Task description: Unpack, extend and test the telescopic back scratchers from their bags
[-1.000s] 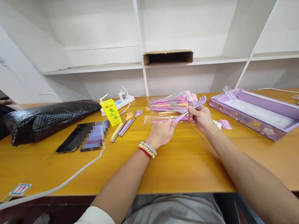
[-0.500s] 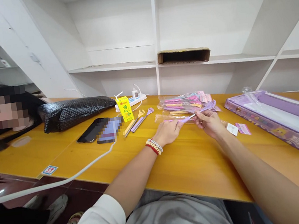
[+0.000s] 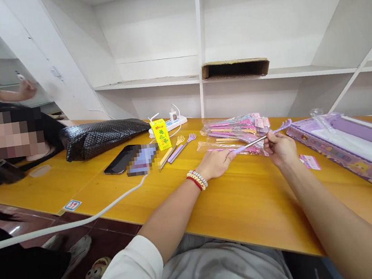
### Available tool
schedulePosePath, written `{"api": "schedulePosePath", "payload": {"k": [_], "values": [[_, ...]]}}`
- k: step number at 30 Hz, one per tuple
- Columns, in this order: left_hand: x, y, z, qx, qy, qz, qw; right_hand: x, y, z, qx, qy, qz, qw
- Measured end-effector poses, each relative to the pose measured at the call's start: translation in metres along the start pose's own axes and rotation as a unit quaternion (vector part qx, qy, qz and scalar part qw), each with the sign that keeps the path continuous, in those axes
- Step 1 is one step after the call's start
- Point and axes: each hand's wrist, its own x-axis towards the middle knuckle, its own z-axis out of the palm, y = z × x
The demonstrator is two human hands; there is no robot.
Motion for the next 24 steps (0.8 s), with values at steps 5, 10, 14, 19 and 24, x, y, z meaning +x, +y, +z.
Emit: {"api": "schedulePosePath", "payload": {"k": [5, 10, 14, 19, 24], "values": [[0.0, -0.005, -0.001, 0.014, 0.007, 0.021, 1.0, 0.006, -0.008, -0.007, 0.025, 0.047, 0.0, 0.999], [0.001, -0.01, -0.007, -0.009, -0.012, 0.044, 0.999, 0.02, -0.017, -0.027, 0.036, 0.105, -0.024, 0.994], [-0.002, -0.017, -0.015, -0.017, -0.018, 0.033, 0.999, 0.019, -0.014, -0.029, 0.031, 0.09, -0.042, 0.995], [-0.01, -0.03, -0.018, 0.018, -0.015, -0.01, 1.0, 0.008, 0.01, -0.013, 0.035, 0.042, -0.004, 0.999], [-0.009, -0.025, -0.01, 0.076, 0.011, -0.029, 0.997, 0.006, 0.021, -0.009, 0.013, 0.034, 0.031, 0.999]]}}
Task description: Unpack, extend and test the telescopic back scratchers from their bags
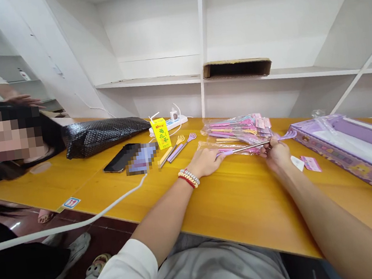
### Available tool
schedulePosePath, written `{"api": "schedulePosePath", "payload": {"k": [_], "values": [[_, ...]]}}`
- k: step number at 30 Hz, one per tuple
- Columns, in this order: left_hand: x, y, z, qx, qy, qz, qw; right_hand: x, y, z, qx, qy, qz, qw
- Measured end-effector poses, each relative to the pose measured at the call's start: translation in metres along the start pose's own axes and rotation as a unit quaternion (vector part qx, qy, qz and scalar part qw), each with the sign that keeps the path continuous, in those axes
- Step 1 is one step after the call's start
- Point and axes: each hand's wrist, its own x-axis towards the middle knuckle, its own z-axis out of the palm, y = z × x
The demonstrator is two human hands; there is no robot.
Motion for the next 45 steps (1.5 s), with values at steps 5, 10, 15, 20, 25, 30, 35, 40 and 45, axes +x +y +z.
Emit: {"api": "schedulePosePath", "payload": {"k": [5, 10, 15, 20, 25, 30, 35, 40, 45], "values": [[0.001, 0.008, 0.005, 0.009, -0.007, 0.006, 1.0, 0.001, -0.001, -0.008, 0.012, -0.043, 0.017, 0.999], [0.0, 0.008, 0.004, 0.005, -0.009, 0.005, 1.0, 0.002, -0.001, -0.013, 0.032, -0.074, 0.017, 0.997], [-0.001, 0.007, 0.002, -0.002, -0.005, 0.002, 1.0, 0.002, -0.001, -0.014, 0.034, -0.095, 0.028, 0.995], [-0.002, 0.005, 0.002, -0.016, -0.002, -0.007, 1.0, -0.001, -0.005, -0.012, 0.032, -0.12, 0.039, 0.991], [-0.002, 0.002, 0.005, -0.02, -0.006, -0.011, 1.0, -0.004, -0.007, -0.01, 0.041, -0.148, 0.048, 0.987], [-0.002, 0.001, 0.007, -0.027, 0.002, -0.011, 1.0, -0.006, -0.01, -0.009, 0.053, -0.167, 0.052, 0.983], [-0.001, 0.001, 0.009, -0.021, -0.008, -0.017, 1.0, -0.006, -0.009, -0.009, 0.035, -0.162, 0.043, 0.985], [0.0, 0.002, 0.012, -0.024, -0.002, -0.01, 1.0, -0.004, -0.005, -0.006, 0.026, -0.153, 0.045, 0.987], [0.001, 0.009, 0.015, -0.023, -0.006, -0.029, 0.999, -0.009, -0.001, 0.002, 0.023, -0.158, 0.066, 0.985]]}}
